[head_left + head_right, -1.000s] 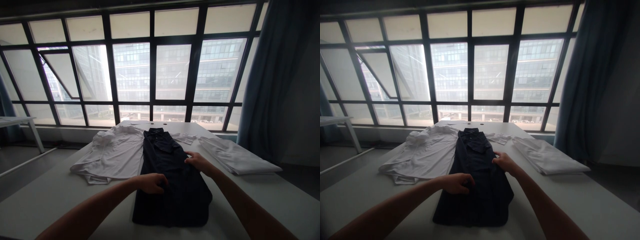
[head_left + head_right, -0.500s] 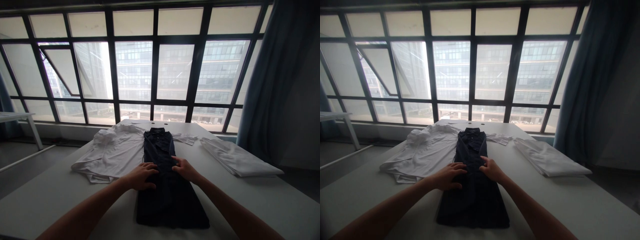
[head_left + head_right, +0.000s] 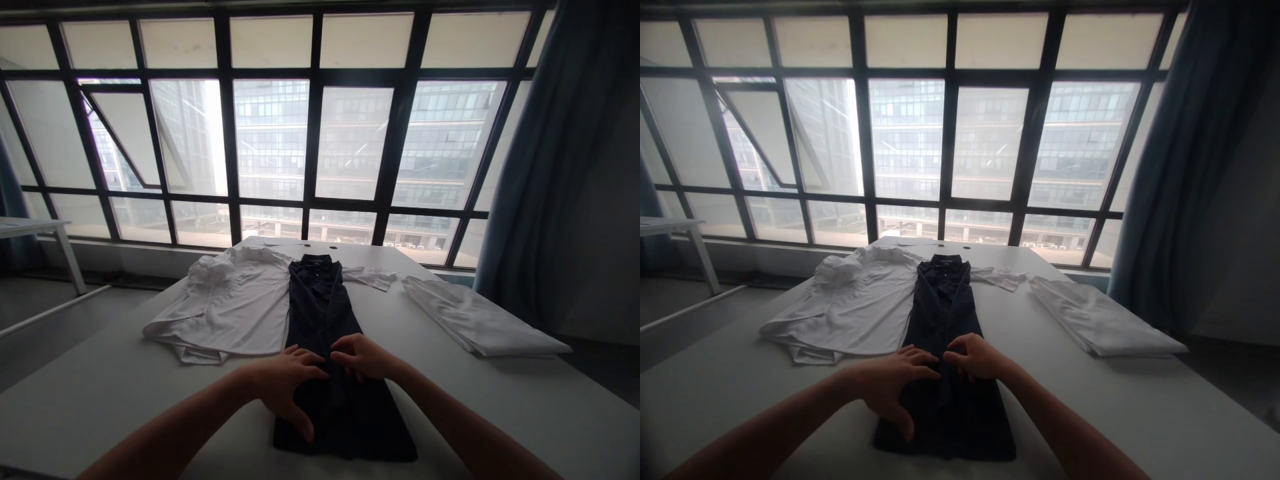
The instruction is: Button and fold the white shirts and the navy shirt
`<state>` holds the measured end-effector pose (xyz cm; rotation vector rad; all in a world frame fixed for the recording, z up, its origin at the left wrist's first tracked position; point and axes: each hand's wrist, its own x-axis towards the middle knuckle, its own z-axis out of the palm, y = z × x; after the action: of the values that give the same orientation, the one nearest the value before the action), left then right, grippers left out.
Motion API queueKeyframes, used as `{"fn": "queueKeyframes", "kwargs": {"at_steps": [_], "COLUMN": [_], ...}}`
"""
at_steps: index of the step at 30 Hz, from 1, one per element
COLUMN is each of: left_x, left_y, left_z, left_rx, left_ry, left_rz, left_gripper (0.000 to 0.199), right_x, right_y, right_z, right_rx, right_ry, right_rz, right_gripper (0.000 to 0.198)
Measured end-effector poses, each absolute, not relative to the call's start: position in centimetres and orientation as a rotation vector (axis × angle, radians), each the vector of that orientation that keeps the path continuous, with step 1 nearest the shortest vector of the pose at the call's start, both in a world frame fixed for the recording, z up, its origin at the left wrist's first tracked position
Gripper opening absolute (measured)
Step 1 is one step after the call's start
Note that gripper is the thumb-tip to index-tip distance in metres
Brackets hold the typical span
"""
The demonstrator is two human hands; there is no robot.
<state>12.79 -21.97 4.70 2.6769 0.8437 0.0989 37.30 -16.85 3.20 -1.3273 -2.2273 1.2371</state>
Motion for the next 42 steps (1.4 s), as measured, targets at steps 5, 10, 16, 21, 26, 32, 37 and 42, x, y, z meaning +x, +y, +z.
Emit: {"fn": "queueKeyframes", "kwargs": {"at_steps": [5,10,16,21,26,32,37,42], "left_x": [15.8,17.3,16.6,16.3,16.3,15.7,15.2,15.5], "left_y": [-24.0,-24.7,-24.5,-24.3,-24.3,-24.5,-24.9,-25.0], "left_z": [4.6,4.1,4.8,5.2,4.8,5.6,6.5,5.9], "left_rx": [2.742,2.772,2.667,2.527,2.470,2.339,2.250,2.264], "left_ry": [0.965,1.035,0.900,0.848,0.775,0.853,0.888,0.809], "left_rz": [0.291,0.272,0.481,0.583,0.398,0.324,0.296,0.261], "left_gripper": [0.063,0.020,0.014,0.010,0.008,0.012,0.010,0.011], "right_x": [37.1,36.7,37.1,37.5,37.3,37.1,37.3,37.4], "right_y": [-17.2,-17.8,-17.4,-17.1,-17.8,-18.8,-18.7,-18.8], "right_z": [3.0,3.4,3.6,3.6,3.8,3.9,3.7,3.9], "right_rx": [-1.370,-1.481,-1.550,-1.495,-1.231,-1.057,-0.983,-0.991], "right_ry": [-2.291,-2.272,-2.144,-2.116,-2.278,-2.422,-2.477,-2.508], "right_rz": [1.047,0.997,0.936,0.868,0.770,0.910,0.900,0.886], "right_gripper": [0.032,0.013,0.005,0.010,0.023,0.024,0.043,0.046]}}
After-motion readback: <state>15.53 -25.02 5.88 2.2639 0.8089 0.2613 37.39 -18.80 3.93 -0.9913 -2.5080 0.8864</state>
